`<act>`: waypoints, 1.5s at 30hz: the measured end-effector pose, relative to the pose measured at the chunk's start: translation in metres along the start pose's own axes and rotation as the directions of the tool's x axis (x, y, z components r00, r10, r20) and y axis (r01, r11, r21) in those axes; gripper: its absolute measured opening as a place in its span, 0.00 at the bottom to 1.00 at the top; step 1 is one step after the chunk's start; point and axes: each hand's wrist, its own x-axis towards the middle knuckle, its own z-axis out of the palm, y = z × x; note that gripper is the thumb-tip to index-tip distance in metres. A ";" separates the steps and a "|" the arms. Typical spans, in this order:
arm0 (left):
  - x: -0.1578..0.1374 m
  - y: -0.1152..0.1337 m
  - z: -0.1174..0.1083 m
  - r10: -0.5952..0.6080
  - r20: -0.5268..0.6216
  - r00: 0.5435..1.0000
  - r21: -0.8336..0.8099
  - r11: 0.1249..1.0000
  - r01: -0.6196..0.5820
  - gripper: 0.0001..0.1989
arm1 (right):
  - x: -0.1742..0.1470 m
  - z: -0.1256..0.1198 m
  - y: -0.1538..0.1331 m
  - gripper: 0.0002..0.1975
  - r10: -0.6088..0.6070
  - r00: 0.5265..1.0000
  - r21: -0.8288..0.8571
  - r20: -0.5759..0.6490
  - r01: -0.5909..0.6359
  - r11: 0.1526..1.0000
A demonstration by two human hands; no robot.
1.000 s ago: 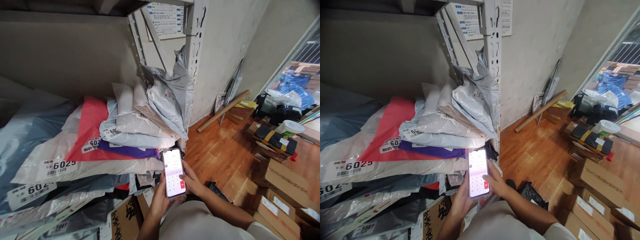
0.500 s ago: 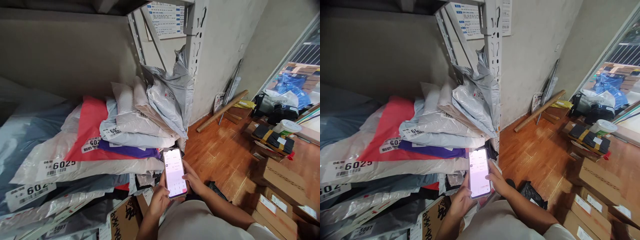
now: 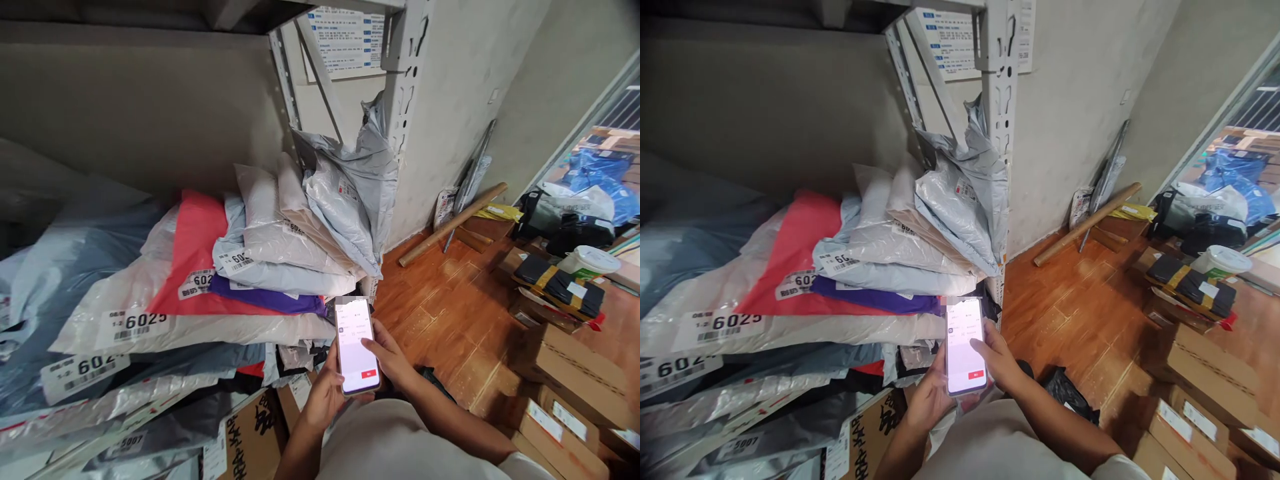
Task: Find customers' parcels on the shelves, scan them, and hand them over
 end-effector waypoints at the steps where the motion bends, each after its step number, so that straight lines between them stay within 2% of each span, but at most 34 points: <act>1: 0.000 -0.001 0.000 0.001 0.001 1.000 -0.001 1.000 -0.001 0.48 | -0.001 -0.002 -0.001 0.21 0.009 0.999 0.003 0.032 -0.009 1.000; 3: 0.001 -0.003 0.002 0.008 0.005 1.000 0.019 1.000 -0.008 0.46 | -0.002 -0.008 -0.001 0.34 0.039 0.993 0.015 0.110 -0.041 0.999; 5: 0.002 -0.005 0.004 -0.016 0.028 0.999 0.103 0.995 0.013 0.43 | -0.004 -0.012 0.001 0.40 0.098 0.985 0.079 0.142 -0.110 0.991; 7: 0.004 -0.007 0.001 -0.073 0.026 0.997 0.274 0.960 0.063 0.38 | -0.006 -0.016 0.006 0.35 0.163 0.980 0.180 0.117 -0.183 0.967; 9: 0.008 -0.008 -0.012 -0.033 -0.128 0.991 0.529 0.843 0.097 0.31 | -0.007 -0.019 0.013 0.26 0.215 0.973 0.257 0.082 -0.229 0.939; 10: 0.010 -0.009 -0.023 0.056 -0.247 0.968 0.642 0.758 0.119 0.29 | -0.008 -0.020 0.016 0.22 0.236 0.969 0.273 0.074 -0.247 0.930; 11: 0.013 -0.010 -0.036 0.175 -0.363 0.915 0.722 0.674 0.157 0.27 | -0.009 -0.022 0.019 0.21 0.256 0.964 0.279 0.071 -0.265 0.923; 13: 0.017 -0.009 -0.068 0.397 -0.526 0.752 0.787 0.563 0.253 0.24 | -0.009 -0.026 0.024 0.20 0.292 0.955 0.292 0.051 -0.294 0.910; 15: 0.023 -0.004 -0.100 0.544 -0.601 0.586 0.791 0.508 0.341 0.24 | -0.008 -0.031 0.026 0.21 0.310 0.950 0.302 0.018 -0.301 0.904; 17: 0.032 0.004 -0.124 0.674 -0.593 0.441 0.802 0.444 0.399 0.25 | -0.006 -0.035 0.025 0.22 0.315 0.949 0.310 -0.018 -0.294 0.904; 18: 0.038 0.008 -0.132 0.725 -0.566 0.393 0.812 0.408 0.418 0.26 | -0.005 -0.037 0.024 0.22 0.316 0.948 0.313 -0.034 -0.290 0.905; 20: 0.058 0.014 -0.139 0.789 -0.503 0.352 0.831 0.330 0.448 0.24 | -0.004 -0.040 0.021 0.22 0.316 0.946 0.315 -0.065 -0.281 0.907; 22: 0.083 0.013 -0.135 0.812 -0.451 0.371 0.842 0.249 0.479 0.21 | -0.004 -0.043 0.019 0.23 0.319 0.944 0.314 -0.089 -0.277 0.908; 25: 0.121 -0.003 -0.117 0.819 -0.375 0.434 0.850 0.118 0.513 0.18 | -0.007 -0.051 0.019 0.24 0.323 0.940 0.317 -0.112 -0.274 0.908; 28: 0.143 -0.027 -0.099 0.823 -0.306 0.478 0.848 0.007 0.530 0.21 | -0.011 -0.064 0.019 0.25 0.319 0.938 0.328 -0.134 -0.262 0.907; 33: 0.135 -0.044 -0.096 0.808 -0.284 0.516 0.828 -0.064 0.557 0.32 | -0.016 -0.093 0.012 0.24 0.293 0.937 0.362 -0.192 -0.211 0.908; 35: 0.127 -0.043 -0.101 0.775 -0.285 0.564 0.834 -0.090 0.545 0.33 | -0.018 -0.106 0.009 0.25 0.284 0.933 0.380 -0.220 -0.186 0.906; 37: 0.124 -0.042 -0.105 0.721 -0.284 0.632 0.847 -0.120 0.518 0.36 | -0.021 -0.118 0.007 0.28 0.275 0.929 0.399 -0.249 -0.161 0.903; 40: 0.127 -0.043 -0.106 0.645 -0.292 0.706 0.859 -0.147 0.490 0.42 | -0.025 -0.133 0.009 0.29 0.272 0.921 0.420 -0.281 -0.137 0.897; 43: 0.133 -0.043 -0.105 0.626 -0.306 0.717 0.843 -0.172 0.510 0.46 | -0.027 -0.142 0.013 0.30 0.279 0.917 0.436 -0.284 -0.135 0.890; 45: 0.133 -0.041 -0.106 0.660 -0.321 0.679 0.808 -0.183 0.560 0.43 | -0.029 -0.144 0.015 0.31 0.281 0.919 0.445 -0.275 -0.138 0.885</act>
